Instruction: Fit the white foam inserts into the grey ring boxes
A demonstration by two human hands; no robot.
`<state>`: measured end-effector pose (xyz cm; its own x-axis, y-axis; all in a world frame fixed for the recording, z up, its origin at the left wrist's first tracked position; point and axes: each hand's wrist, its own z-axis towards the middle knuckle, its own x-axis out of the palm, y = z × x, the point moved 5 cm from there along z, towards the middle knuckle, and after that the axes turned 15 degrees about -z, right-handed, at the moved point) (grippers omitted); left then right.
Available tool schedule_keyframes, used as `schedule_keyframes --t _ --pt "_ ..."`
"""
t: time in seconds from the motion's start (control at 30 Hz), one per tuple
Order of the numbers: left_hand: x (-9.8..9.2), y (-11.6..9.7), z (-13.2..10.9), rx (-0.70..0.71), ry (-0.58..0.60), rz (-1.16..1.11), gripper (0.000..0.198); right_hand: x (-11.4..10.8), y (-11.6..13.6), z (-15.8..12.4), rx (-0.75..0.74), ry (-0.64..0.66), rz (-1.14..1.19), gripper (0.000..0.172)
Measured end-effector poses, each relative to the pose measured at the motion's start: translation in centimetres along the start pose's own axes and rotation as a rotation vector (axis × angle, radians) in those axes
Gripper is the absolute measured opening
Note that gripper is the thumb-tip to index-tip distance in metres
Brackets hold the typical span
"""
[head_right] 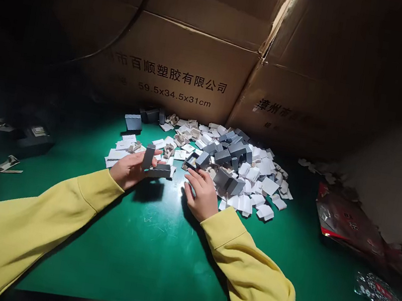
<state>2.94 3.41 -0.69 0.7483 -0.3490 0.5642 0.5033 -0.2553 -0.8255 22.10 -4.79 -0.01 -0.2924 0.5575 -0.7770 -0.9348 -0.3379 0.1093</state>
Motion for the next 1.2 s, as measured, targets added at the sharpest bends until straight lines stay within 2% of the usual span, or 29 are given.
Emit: schedule_keyframes --t 0.07,0.17,0.3,0.5,0.6,0.7,0.8,0.87,0.97,1.03,1.2 --pt "0.0 0.3 0.4 -0.169 -0.054 -0.183 0.032 -0.4 0.9 0.4 -0.033 -0.026 0.021 0.033" --pt "0.6 0.8 0.2 -0.310 -0.088 -0.259 0.026 -0.2 3.0 1.0 -0.134 -0.022 0.073 0.040" --pt "0.9 1.4 -0.3 -0.368 -0.100 -0.223 0.028 0.8 4.2 1.9 -0.110 -0.050 0.113 0.023" --pt "0.5 1.5 0.0 -0.265 -0.031 -0.267 0.041 2.1 3.7 3.0 -0.026 -0.029 -0.046 0.022" --pt "0.2 2.1 0.1 -0.261 -0.001 -0.216 0.043 2.2 4.1 2.8 -0.100 -0.001 -0.052 0.023" --pt "-0.1 2.3 0.3 -0.216 -0.001 -0.217 0.042 2.3 4.5 2.5 -0.171 0.016 0.042 0.023" --pt "-0.6 1.3 0.2 -0.141 -0.049 -0.295 0.037 2.5 4.6 2.2 -0.185 0.049 0.146 0.032" --pt "-1.1 0.3 0.0 -0.126 -0.122 -0.381 0.039 2.6 4.3 2.1 -0.140 0.067 0.155 0.036" --pt "-2.0 -1.1 -0.2 -0.113 -0.219 -0.497 0.048 2.7 3.5 2.1 -0.014 0.085 0.115 0.032" --pt "-2.4 -1.8 -0.2 -0.095 -0.238 -0.539 0.053 2.9 3.0 2.2 0.055 0.122 0.091 0.029" --pt "-2.4 -1.6 0.0 -0.117 -0.264 -0.584 0.052 3.5 2.7 2.7 0.072 0.224 -0.020 0.025"
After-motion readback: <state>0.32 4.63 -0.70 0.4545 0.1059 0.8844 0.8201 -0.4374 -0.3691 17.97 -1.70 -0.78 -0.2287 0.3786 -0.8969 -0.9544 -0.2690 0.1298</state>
